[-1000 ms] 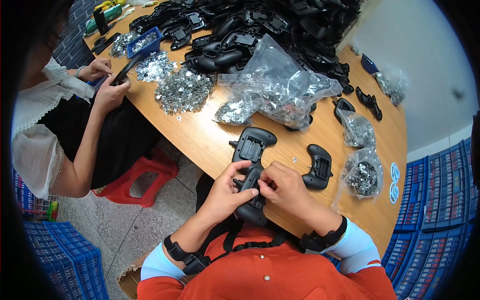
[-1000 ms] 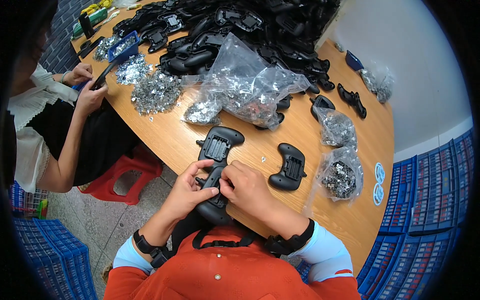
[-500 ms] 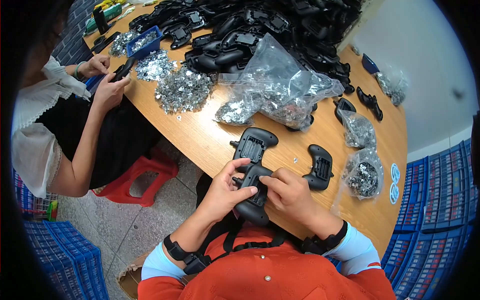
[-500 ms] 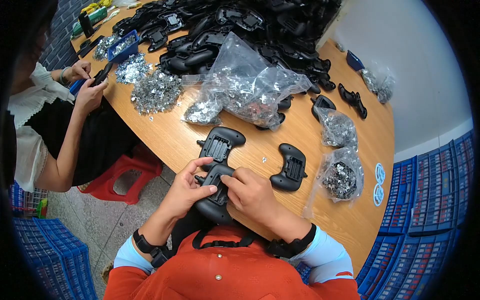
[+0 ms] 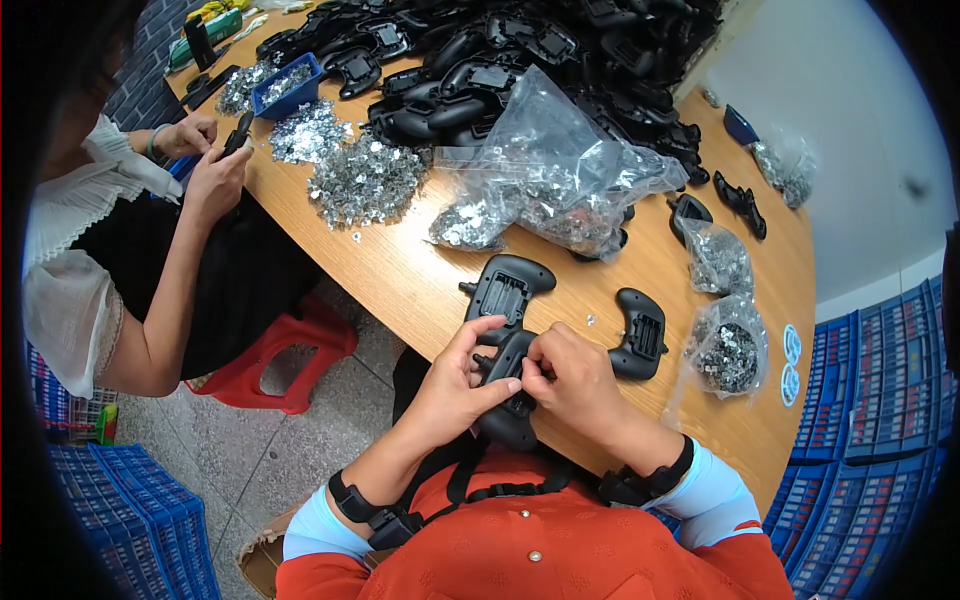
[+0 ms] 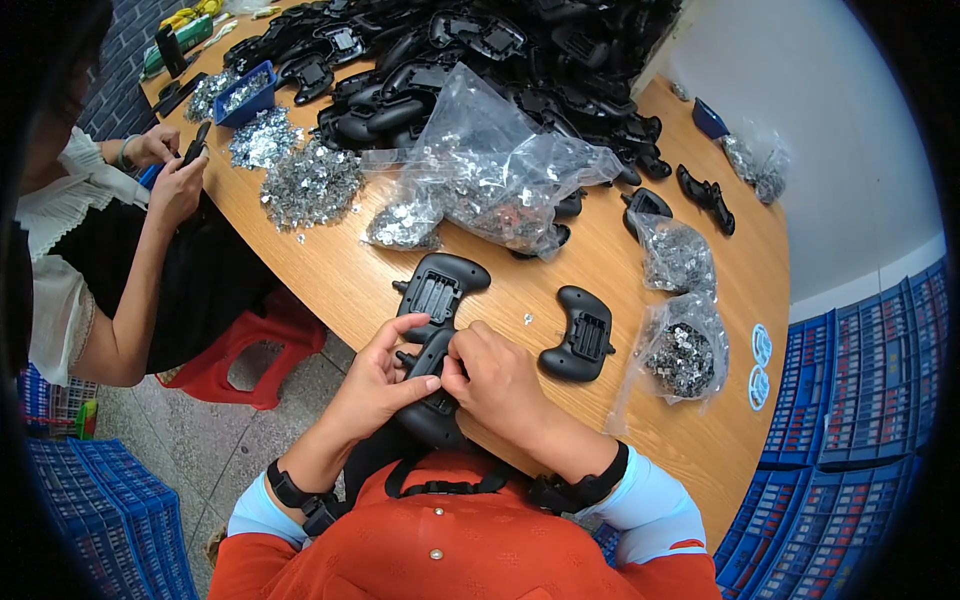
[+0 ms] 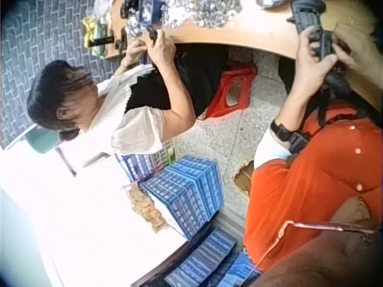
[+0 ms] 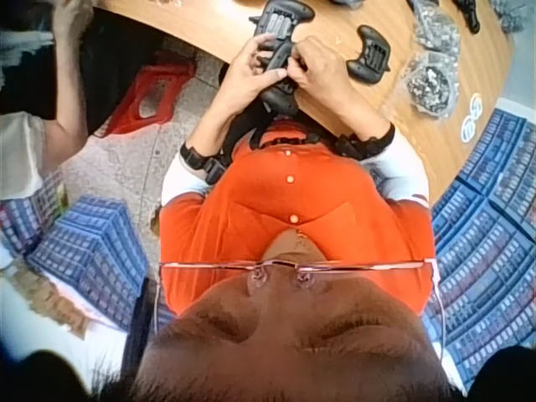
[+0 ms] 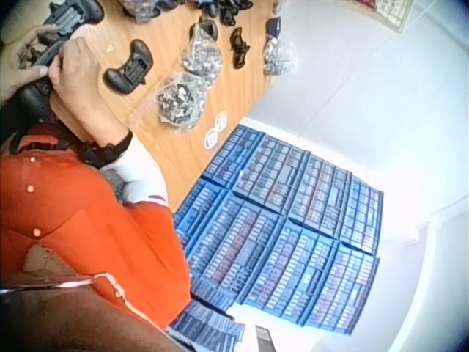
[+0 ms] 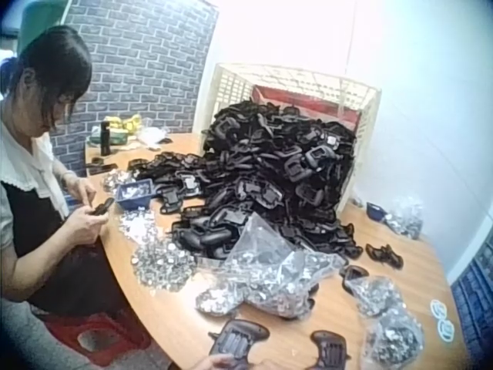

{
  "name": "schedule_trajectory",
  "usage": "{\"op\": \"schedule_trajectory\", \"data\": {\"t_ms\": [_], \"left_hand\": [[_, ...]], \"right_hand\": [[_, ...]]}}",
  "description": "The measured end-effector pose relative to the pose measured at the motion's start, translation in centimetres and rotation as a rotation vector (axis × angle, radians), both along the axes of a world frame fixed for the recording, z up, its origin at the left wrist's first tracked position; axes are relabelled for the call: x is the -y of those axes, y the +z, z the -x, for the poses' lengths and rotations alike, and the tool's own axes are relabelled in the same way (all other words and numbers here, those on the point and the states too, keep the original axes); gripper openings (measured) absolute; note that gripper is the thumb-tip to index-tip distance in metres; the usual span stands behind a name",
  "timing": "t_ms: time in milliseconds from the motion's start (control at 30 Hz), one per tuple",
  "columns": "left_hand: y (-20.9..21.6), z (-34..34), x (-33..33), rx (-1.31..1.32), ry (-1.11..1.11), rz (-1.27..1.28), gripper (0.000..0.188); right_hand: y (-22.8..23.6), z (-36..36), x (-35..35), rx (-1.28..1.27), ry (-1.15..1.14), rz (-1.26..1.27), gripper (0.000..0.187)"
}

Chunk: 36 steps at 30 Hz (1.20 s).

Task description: Assembling game controller housing components at a factory workstation, then walking to a testing station to use a specialized testing machine.

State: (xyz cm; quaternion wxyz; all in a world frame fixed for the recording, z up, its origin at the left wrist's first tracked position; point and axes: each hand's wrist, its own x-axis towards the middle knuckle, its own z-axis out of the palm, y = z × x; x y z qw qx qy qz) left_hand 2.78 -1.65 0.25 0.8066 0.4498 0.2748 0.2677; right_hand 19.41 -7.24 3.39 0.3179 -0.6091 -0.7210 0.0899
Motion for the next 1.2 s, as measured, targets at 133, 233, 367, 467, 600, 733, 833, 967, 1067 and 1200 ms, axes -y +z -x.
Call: {"op": "schedule_trajectory", "data": {"t_ms": [133, 233, 367, 467, 600, 733, 833, 967, 1067, 1200], "left_hand": [[0.0, 0.1, -0.2, -0.025, -0.013, -0.051, 0.068], [0.1, 0.2, -0.4, 0.026, -0.005, 0.027, 0.068], [0.1, 0.4, -0.5, 0.047, 0.004, 0.062, 0.068], [0.0, 0.6, -0.4, 0.063, 0.003, 0.09, 0.068], [0.1, 0.5, -0.2, 0.067, 0.009, 0.095, 0.068], [-0.2, 0.0, -0.1, 0.047, -0.029, 0.036, 0.07], [-0.1, -0.3, 0.3, -0.011, -0.056, 0.02, 0.071], [0.3, -1.4, 1.5, -0.121, -0.089, -0.068, 0.071], [-0.1, -3.0, 2.6, -0.174, -0.082, -0.207, 0.067], [-0.4, -4.2, 4.2, -0.247, -0.022, -0.458, 0.065]], "right_hand": [[-0.2, -0.2, 0.3, 0.054, 0.073, -0.034, 0.009], [0.2, -0.6, 0.4, -0.047, 0.014, -0.077, 0.014], [0.3, -1.0, 1.0, -0.003, 0.008, -0.064, 0.017], [0.3, -0.7, 0.8, 0.033, 0.074, -0.129, 0.017], [1.0, -0.4, 0.8, 0.009, 0.074, -0.125, 0.017], [0.7, -1.3, 1.5, 0.038, 0.004, -0.158, 0.015], [0.3, -1.6, 3.4, 0.043, -0.04, -0.142, 0.012], [0.0, -2.4, 7.2, 0.05, -0.085, -0.173, 0.011], [-0.8, -3.0, 11.2, 0.06, -0.15, -0.173, 0.011], [-1.4, -4.0, 16.1, 0.048, -0.168, -0.123, 0.01]]}}
